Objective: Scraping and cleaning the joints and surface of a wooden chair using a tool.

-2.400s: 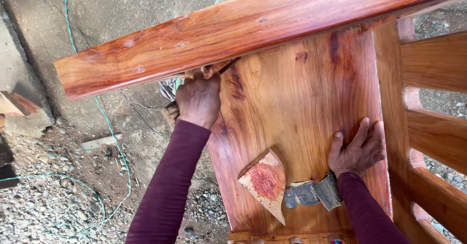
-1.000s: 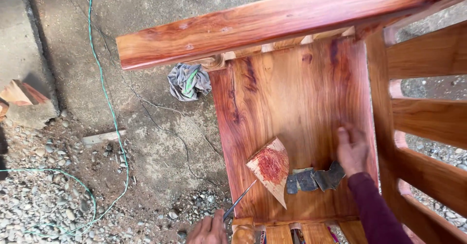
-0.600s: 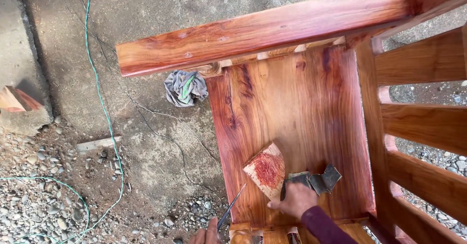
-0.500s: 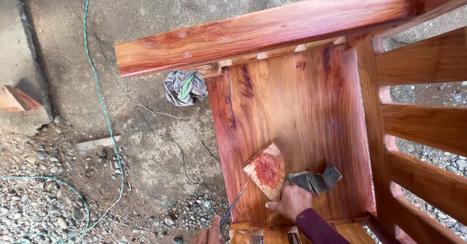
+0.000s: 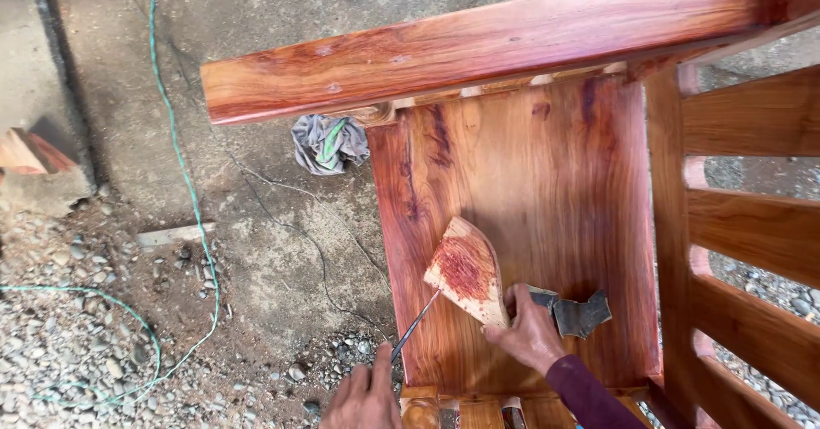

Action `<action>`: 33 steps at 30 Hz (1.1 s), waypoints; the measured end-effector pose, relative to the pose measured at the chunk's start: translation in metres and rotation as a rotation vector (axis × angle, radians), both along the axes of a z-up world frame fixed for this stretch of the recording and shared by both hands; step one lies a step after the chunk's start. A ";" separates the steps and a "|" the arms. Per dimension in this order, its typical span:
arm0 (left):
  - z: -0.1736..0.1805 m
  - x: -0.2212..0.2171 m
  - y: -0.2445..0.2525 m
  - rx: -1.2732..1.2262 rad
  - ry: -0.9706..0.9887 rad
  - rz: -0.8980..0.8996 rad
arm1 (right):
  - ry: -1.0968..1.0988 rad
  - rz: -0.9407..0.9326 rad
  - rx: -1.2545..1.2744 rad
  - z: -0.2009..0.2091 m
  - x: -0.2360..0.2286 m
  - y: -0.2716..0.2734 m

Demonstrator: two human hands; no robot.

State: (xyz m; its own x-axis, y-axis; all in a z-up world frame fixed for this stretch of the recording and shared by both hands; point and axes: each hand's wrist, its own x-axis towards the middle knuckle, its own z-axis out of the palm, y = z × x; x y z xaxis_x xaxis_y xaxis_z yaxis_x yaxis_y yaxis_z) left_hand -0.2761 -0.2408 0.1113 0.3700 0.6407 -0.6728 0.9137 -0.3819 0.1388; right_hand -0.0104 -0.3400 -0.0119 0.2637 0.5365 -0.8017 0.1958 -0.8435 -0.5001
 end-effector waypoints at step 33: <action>-0.029 0.093 0.091 0.382 -0.006 -0.446 | 0.513 -0.418 0.222 0.005 -0.039 0.021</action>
